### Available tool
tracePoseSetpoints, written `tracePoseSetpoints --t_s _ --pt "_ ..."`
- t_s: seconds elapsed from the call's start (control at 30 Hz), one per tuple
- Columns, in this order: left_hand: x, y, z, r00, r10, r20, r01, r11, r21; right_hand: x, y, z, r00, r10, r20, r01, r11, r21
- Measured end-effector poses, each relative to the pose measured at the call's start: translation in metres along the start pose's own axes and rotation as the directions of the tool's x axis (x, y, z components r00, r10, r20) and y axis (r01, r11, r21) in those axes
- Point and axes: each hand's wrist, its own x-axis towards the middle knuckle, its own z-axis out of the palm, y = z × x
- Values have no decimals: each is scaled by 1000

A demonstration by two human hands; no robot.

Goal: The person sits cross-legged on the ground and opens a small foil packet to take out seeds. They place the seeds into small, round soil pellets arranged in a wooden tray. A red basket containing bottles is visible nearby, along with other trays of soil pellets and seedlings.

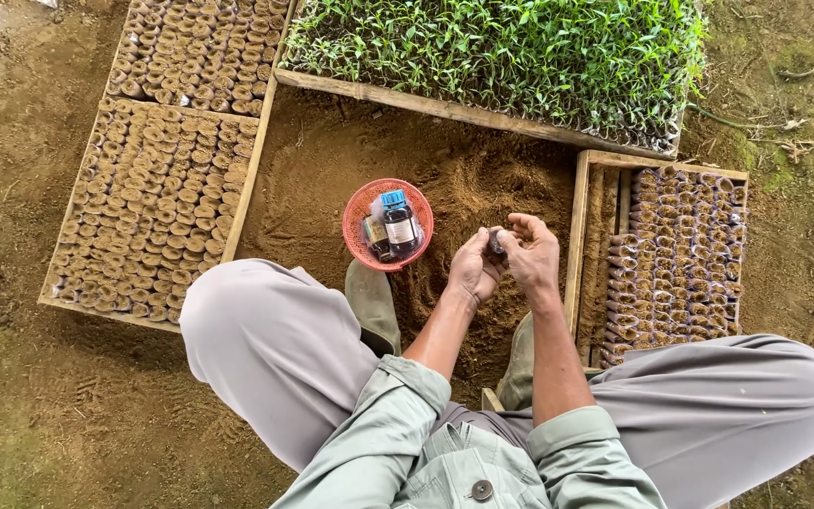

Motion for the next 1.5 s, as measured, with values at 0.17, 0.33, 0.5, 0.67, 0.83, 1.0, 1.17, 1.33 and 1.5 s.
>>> tracePoseSetpoints --t_s 0.17,0.33,0.5,0.67,0.83,1.0,1.17,1.33,1.5 --pt "29 0 -16 999 18 -36 -19 1000 -18 19 32 -6 964 -267 -7 256 931 -261" --pt "37 -9 -23 997 42 -72 -42 999 -7 -2 1 -8 905 -378 196 426 810 -404" --pt "50 -18 -31 999 16 -43 -19 996 -83 4 23 -9 922 -336 195 387 835 -391" --pt "56 -14 -36 999 -10 -32 6 993 -117 4 6 -17 953 -269 137 293 933 -210" --pt "44 13 -31 1000 -26 -6 25 989 -145 17 55 -37 984 -150 -91 129 969 -209" --pt "39 34 -29 1000 -1 2 2 992 -126 35 171 -32 990 89 -112 -142 709 -691" --pt "21 44 -27 1000 13 -11 -14 995 -97 16 145 4 990 138 -7 -100 678 -728" --pt "19 49 -30 1000 14 24 -12 997 -79 -17 115 36 985 128 117 6 646 -763" --pt "24 44 -32 998 16 53 -12 996 -83 -31 202 46 916 -291 276 384 439 -812"
